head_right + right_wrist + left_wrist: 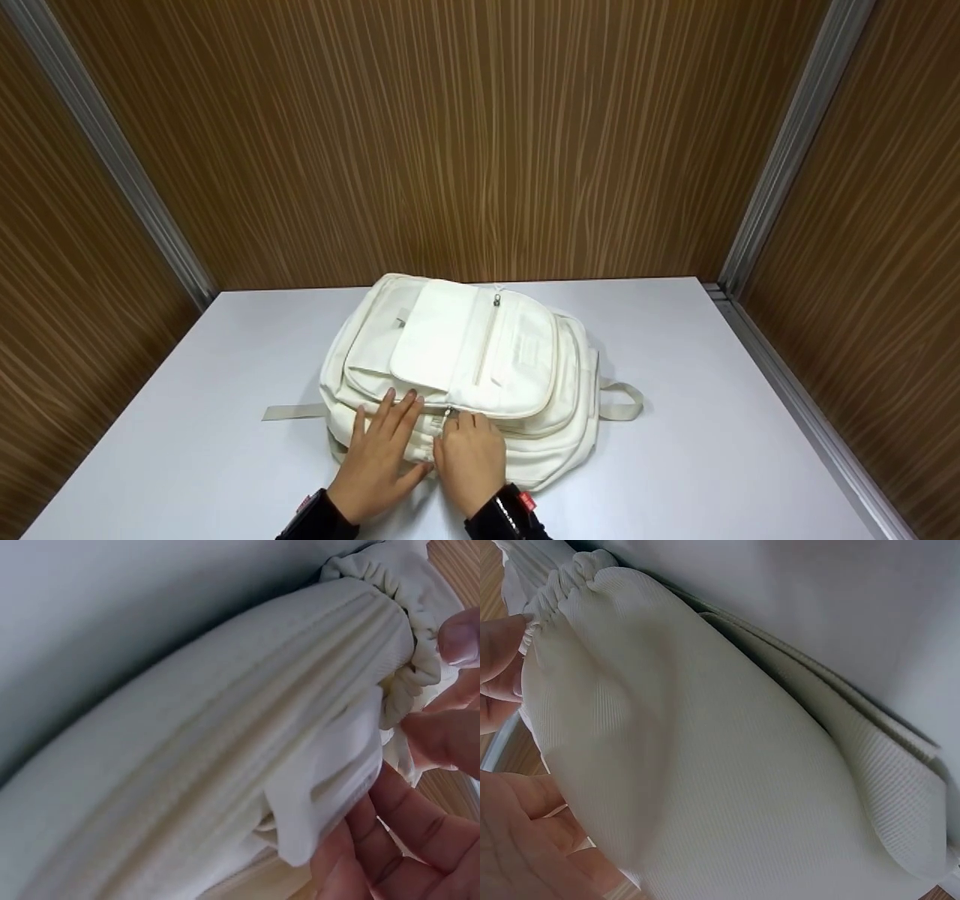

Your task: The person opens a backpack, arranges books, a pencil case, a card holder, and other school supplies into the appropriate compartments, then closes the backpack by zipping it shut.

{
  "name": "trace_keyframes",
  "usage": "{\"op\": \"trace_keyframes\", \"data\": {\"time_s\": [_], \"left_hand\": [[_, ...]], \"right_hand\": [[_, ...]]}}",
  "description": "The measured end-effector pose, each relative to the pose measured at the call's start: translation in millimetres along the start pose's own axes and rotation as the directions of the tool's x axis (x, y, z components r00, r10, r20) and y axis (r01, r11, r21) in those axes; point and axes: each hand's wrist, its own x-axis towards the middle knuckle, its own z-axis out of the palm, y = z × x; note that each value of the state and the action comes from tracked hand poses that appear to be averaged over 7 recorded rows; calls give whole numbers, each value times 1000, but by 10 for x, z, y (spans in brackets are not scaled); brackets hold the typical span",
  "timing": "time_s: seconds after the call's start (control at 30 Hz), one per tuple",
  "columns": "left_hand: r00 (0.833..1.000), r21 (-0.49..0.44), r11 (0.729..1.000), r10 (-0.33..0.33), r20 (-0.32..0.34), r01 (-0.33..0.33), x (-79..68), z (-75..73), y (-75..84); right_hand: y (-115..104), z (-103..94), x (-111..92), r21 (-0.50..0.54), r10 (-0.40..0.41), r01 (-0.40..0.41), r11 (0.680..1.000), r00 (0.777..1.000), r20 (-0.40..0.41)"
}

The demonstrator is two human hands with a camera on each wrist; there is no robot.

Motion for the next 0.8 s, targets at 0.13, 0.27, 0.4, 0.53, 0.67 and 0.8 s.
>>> {"op": "trace_keyframes", "data": {"time_s": [0.13,0.27,0.4,0.53,0.67,0.8], "left_hand": [[1000,8,1000,-5,-1,5,-5,-3,10],[1000,4,1000,-22,15,21,0,-3,28],[998,-16,999,-48,34,48,16,-3,66],[997,-8,998,-69,34,69,34,14,113],[996,31,995,-93,6,93,58,50,163],[992,52,991,-122,-26,124,86,85,201]], "right_hand": [[7,30,-6,29,8,-7,1000,1000,-27],[16,45,-9,31,7,-6,999,1000,-25],[25,37,-1,50,5,-4,999,1000,-25],[46,2,12,82,19,-16,997,999,-29],[75,-52,33,104,48,-47,993,999,-7],[102,-118,58,131,97,-102,986,994,47]]}}
